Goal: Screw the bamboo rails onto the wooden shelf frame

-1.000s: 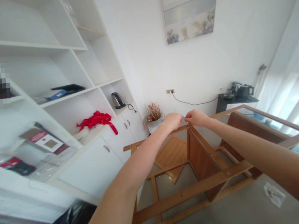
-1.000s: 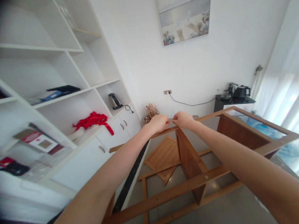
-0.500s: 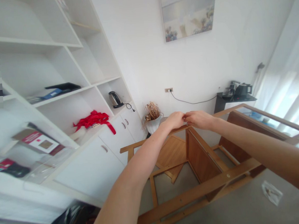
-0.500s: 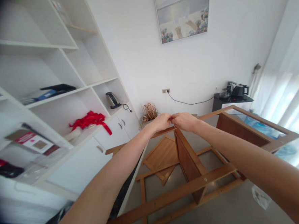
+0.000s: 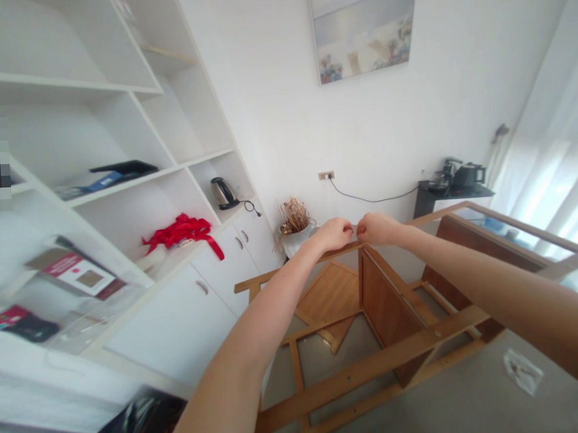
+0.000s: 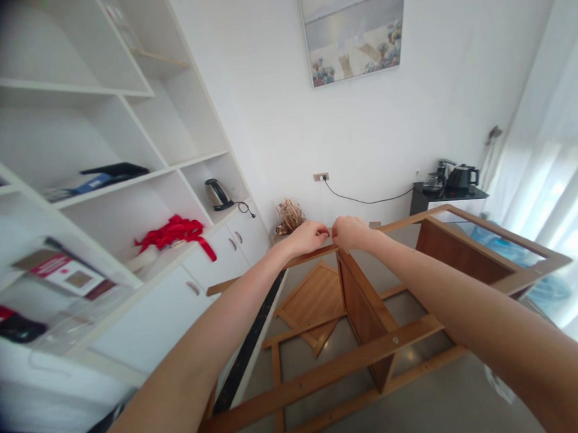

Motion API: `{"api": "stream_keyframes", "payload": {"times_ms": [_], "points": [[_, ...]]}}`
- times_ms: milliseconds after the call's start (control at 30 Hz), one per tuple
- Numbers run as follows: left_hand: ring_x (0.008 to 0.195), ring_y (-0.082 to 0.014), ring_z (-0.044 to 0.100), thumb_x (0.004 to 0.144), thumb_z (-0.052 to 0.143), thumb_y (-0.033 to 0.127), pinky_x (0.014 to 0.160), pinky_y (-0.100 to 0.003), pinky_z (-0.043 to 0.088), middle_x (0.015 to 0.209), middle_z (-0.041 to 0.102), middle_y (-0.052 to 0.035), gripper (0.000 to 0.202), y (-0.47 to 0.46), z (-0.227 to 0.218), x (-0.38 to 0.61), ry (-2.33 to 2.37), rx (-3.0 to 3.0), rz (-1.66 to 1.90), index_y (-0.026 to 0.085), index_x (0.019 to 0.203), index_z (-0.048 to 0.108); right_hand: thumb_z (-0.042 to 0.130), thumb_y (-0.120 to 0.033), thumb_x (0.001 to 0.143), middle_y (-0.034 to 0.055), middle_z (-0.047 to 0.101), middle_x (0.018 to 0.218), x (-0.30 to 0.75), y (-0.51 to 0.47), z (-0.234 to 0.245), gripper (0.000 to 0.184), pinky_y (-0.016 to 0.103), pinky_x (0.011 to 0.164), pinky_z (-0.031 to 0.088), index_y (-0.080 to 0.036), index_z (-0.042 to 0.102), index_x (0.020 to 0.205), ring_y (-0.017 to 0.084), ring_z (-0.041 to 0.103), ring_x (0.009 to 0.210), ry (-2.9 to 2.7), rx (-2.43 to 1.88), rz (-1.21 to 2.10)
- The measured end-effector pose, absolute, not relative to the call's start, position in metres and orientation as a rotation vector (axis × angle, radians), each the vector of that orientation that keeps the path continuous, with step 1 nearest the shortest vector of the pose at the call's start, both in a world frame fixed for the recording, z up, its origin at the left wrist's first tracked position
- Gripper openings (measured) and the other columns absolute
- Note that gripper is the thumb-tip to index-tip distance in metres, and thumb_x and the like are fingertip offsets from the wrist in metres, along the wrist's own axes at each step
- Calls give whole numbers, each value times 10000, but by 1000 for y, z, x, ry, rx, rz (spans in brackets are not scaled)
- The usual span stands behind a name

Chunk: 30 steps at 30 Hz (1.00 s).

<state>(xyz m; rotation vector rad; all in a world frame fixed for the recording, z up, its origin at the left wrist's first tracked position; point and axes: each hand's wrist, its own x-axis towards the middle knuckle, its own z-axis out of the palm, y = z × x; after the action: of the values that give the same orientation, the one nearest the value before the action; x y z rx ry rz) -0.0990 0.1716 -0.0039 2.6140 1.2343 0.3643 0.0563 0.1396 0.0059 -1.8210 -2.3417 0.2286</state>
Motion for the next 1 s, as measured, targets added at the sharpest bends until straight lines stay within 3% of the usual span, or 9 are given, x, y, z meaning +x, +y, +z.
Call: {"api": "stream_keyframes", "payload": {"times_ms": [167, 267, 367, 533, 633, 733, 867, 1000], "points": [[597, -138, 540, 808, 513, 451, 524, -221, 362, 633, 612, -7, 373, 156, 2, -104, 1203, 2560, 272, 132, 745, 694, 586, -161, 774, 55, 717, 661, 54, 144, 4, 143, 168, 522, 464, -119, 691, 687, 116, 638, 565, -2114, -1867, 621], [544, -128, 502, 777, 486, 615, 484, -224, 318, 609, 573, 2, 509, 148, 1, -103, 1202, 2545, 232, 147, 712, 674, 630, -193, 754, 35, 684, 587, 55, 145, 1, 121, 167, 472, 447, -120, 675, 668, 109, 607, 513, -2008, -1852, 720], [537, -135, 493, 753, 475, 677, 477, -233, 300, 593, 561, -6, 553, 144, 0, -97, 1211, 2563, 203, 163, 678, 666, 671, -202, 715, 10, 631, 503, 58, 146, -2, 98, 170, 420, 408, -124, 671, 656, 108, 571, 478, -1942, -1836, 753], [550, -138, 502, 787, 516, 534, 516, -243, 319, 575, 579, -20, 434, 140, 0, -87, 1212, 2625, 152, 163, 633, 677, 686, -197, 704, 13, 659, 552, 59, 149, -9, 70, 162, 458, 444, -128, 684, 688, 98, 581, 499, -1892, -1813, 760], [550, -132, 517, 792, 529, 393, 526, -237, 343, 592, 609, -10, 310, 140, 3, -90, 1238, 2642, 129, 165, 680, 707, 690, -250, 720, 26, 682, 590, 57, 149, -12, 116, 165, 481, 461, -134, 697, 716, 96, 590, 508, -1906, -1817, 729], [567, -135, 549, 772, 557, 355, 527, -224, 365, 597, 623, 3, 249, 140, 8, -97, 1296, 2650, 120, 178, 719, 724, 640, -280, 761, 35, 694, 620, 56, 149, -12, 165, 172, 501, 456, -131, 710, 751, 104, 604, 532, -1957, -1835, 647], [632, -160, 607, 768, 586, 346, 598, -231, 422, 635, 662, -8, 214, 143, 14, -102, 1382, 2677, 123, 199, 716, 732, 591, -276, 772, 75, 725, 751, 54, 148, -9, 198, 210, 595, 452, -138, 728, 806, 162, 652, 711, -2051, -1861, 397], [785, -212, 658, 777, 594, 281, 743, -271, 460, 754, 717, -46, 165, 149, 16, -101, 1441, 2732, 134, 212, 733, 738, 530, -218, 795, 78, 726, 986, 53, 146, -6, 267, 244, 716, 446, -199, 713, 987, 192, 645, 905, -2145, -1820, 161]]}}
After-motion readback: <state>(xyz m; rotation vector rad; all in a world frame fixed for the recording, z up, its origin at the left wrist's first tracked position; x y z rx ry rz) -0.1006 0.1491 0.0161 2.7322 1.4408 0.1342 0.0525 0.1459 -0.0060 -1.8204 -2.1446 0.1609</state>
